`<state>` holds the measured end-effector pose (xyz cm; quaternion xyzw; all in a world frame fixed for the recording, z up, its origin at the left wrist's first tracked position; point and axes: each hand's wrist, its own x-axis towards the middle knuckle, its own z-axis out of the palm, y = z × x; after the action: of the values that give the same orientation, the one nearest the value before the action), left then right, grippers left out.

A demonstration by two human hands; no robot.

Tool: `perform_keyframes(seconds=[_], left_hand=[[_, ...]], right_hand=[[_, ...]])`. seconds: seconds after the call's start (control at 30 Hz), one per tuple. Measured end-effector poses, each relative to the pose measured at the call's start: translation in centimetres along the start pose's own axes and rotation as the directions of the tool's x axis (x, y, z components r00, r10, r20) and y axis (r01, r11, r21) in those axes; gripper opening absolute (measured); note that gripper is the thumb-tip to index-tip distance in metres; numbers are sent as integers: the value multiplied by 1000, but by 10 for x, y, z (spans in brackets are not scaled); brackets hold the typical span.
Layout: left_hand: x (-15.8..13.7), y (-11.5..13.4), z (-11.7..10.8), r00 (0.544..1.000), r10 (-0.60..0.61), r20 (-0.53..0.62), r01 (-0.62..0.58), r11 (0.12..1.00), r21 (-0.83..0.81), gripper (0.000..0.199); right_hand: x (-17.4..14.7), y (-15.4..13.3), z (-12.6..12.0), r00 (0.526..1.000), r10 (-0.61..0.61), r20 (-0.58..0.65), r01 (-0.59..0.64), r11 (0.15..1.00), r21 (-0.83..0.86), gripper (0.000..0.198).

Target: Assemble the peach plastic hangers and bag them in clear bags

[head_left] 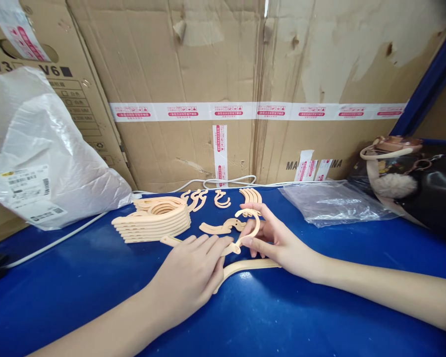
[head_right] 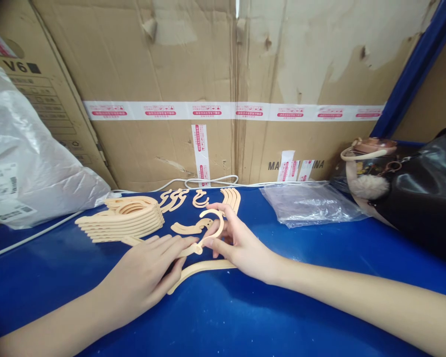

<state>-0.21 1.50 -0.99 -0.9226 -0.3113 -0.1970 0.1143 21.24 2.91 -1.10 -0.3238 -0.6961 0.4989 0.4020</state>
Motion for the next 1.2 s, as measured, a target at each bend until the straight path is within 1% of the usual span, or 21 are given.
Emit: perform_keyframes(seconds=[0.07, 0.1, 0.13, 0.17, 0.2, 0.27, 0.3, 0.33, 0.4, 0.47, 0.57, 0.63, 0.7, 0.77, 0.83, 0.93, 1.0, 1.07, 1.2], left_hand=[[-1, 2, -3, 1000, -16, -15, 15, 999, -52, 28], [-1, 3, -5, 999, -45, -10, 44, 994, -100, 27], [-2, 4, -7, 996, -93, 9, 93, 982, -161, 25], [-2, 4, -10, 987, -154, 42, 159, 961, -227, 23], [-3, 4, -13, 973, -217, 81, 231, 929, -289, 21], [-2, 1, -18, 937, -319, 142, 349, 852, -391, 21], [-2, 0, -20, 923, -347, 167, 385, 812, -439, 23], [-1, -2, -21, 913, -362, 190, 408, 773, -486, 26], [1, -4, -21, 894, -375, 246, 446, 691, -569, 30], [3, -5, -20, 861, -378, 340, 507, 584, -634, 33], [6, -4, -19, 794, -378, 477, 601, 367, -710, 35], [7, -3, -18, 762, -373, 529, 630, 237, -740, 36], [7, -3, -17, 740, -384, 552, 643, 161, -749, 35], [7, -3, -16, 730, -399, 555, 643, 127, -755, 34], [7, -4, -14, 727, -402, 557, 642, 111, -758, 34], [7, -5, -11, 737, -379, 560, 630, 83, -772, 32], [8, -6, -10, 752, -368, 547, 609, 69, -790, 32], [9, -7, -10, 759, -360, 542, 597, 54, -800, 32], [10, -7, -12, 740, -359, 569, 613, 12, -790, 36]], right_hand=[[-2, -2, 2, 999, -38, -21, 35, 991, -131, 62], [-4, -2, 3, 998, -59, -24, 52, 971, -232, 65], [-5, -3, 3, 996, -87, -16, 76, 935, -346, 65], [-7, -3, 4, 993, -120, 9, 111, 878, -466, 64], [-8, -4, 5, 987, -155, 52, 156, 800, -579, 59], [-9, -4, 6, 964, -210, 165, 262, 628, -733, 40], [-9, -4, 6, 950, -226, 216, 307, 555, -773, 29], [-9, -5, 7, 938, -230, 259, 342, 498, -797, 23], [-8, -5, 7, 928, -223, 299, 369, 434, -822, 27], [-7, -5, 8, 928, -216, 303, 369, 429, -824, 28], [-7, -4, 7, 928, -228, 296, 372, 492, -787, 22], [-9, -3, 5, 927, -233, 295, 375, 544, -750, 20], [-11, -3, 4, 945, -217, 245, 327, 596, -733, 23], [-12, -4, 4, 971, -184, 154, 236, 636, -735, 26], [-12, -5, 4, 985, -152, 81, 162, 657, -737, 23], [-12, -6, 6, 987, -124, 100, 157, 661, -734, 20], [-11, -5, 6, 985, -120, 124, 173, 627, -760, 19], [-11, -4, 5, 983, -126, 134, 183, 599, -780, 24], [-10, -5, 4, 980, -134, 150, 201, 622, -757, 25]])
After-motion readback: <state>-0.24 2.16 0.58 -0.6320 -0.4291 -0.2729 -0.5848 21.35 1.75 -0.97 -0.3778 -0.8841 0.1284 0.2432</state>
